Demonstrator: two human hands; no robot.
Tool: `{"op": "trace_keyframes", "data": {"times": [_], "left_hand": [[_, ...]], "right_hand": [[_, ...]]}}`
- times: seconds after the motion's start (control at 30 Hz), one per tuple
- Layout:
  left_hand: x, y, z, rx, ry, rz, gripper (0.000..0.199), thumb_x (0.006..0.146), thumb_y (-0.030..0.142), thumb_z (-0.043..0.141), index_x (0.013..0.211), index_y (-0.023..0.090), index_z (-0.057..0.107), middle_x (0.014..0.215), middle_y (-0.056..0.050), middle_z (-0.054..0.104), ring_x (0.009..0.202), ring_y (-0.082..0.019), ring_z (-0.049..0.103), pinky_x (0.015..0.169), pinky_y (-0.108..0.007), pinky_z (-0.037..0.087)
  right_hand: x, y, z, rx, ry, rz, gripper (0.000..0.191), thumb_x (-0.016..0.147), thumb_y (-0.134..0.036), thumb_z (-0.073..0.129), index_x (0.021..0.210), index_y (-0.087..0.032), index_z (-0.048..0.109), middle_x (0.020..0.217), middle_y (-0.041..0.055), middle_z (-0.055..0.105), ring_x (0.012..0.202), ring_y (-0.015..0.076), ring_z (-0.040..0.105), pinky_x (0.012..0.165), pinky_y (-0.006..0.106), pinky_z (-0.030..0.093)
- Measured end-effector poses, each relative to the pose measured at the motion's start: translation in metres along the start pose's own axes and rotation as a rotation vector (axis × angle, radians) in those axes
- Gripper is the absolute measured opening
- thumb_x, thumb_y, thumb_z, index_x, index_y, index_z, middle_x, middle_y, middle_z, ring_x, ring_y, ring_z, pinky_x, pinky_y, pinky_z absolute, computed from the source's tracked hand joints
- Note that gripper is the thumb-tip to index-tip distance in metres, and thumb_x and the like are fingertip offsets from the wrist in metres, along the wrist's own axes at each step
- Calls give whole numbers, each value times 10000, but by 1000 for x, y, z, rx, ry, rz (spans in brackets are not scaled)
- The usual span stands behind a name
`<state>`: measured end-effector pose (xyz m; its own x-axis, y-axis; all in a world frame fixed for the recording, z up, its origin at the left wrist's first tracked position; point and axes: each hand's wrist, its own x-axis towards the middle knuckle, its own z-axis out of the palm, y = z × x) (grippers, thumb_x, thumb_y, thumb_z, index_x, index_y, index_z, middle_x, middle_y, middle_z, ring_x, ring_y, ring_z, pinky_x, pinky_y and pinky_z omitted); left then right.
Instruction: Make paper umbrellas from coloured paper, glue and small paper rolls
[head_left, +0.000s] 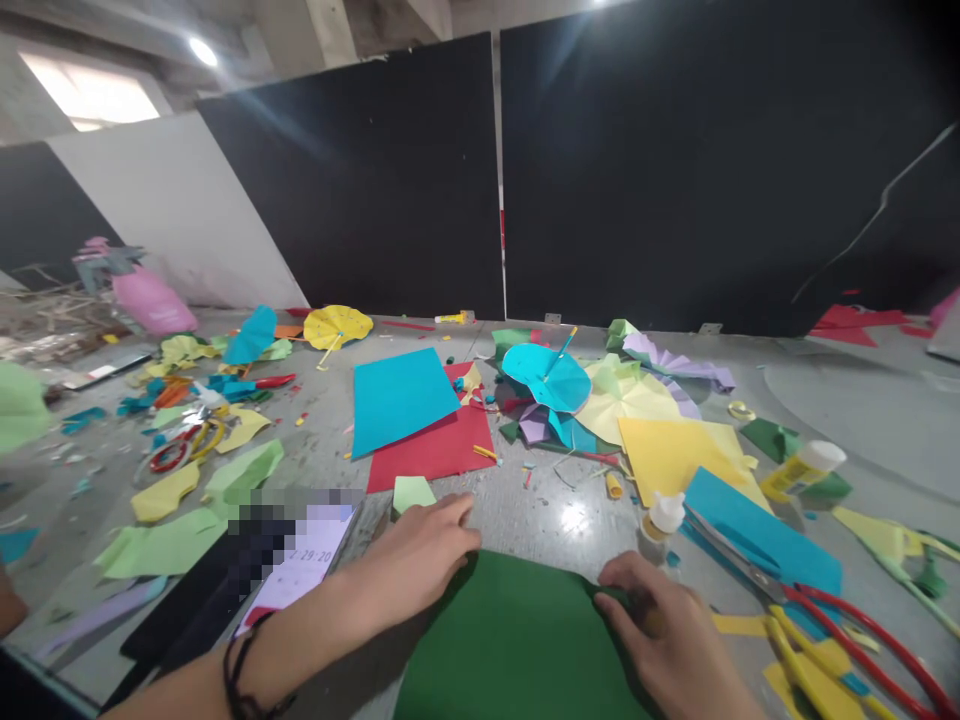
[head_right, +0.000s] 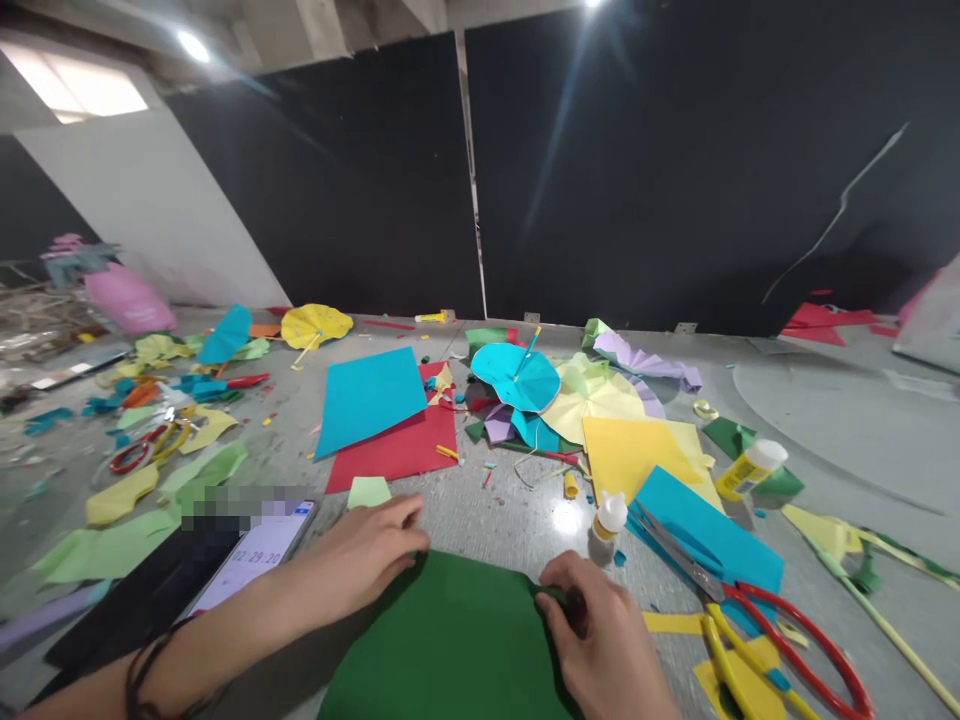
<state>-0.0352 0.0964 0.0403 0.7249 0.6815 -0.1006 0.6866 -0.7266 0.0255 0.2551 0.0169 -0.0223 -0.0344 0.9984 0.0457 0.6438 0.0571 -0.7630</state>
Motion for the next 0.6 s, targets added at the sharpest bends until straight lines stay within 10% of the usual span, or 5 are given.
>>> {"op": "trace_keyframes", "data": {"times": [0.2,0.6], "left_hand": [[20,13,-19,295,29,344,259,691,67,806,884,159,661,1000,-101,623,996,-302,605,750,-370,432],[46,18,-24,437,175,929,231,1051,194,535,1210,189,702,1450,-46,616,1120,-185,593,784,-329,463]], "right_hand": [[0,3,2,8,8,-21,202,943,-383,513,886,-230,632,792,36,710,686,208,632,626,301,452],[1,-3,-1,39,32,17,96,915,-286,563,899,-221,633,715,10,662,645,185,595,595,275,402]]}}
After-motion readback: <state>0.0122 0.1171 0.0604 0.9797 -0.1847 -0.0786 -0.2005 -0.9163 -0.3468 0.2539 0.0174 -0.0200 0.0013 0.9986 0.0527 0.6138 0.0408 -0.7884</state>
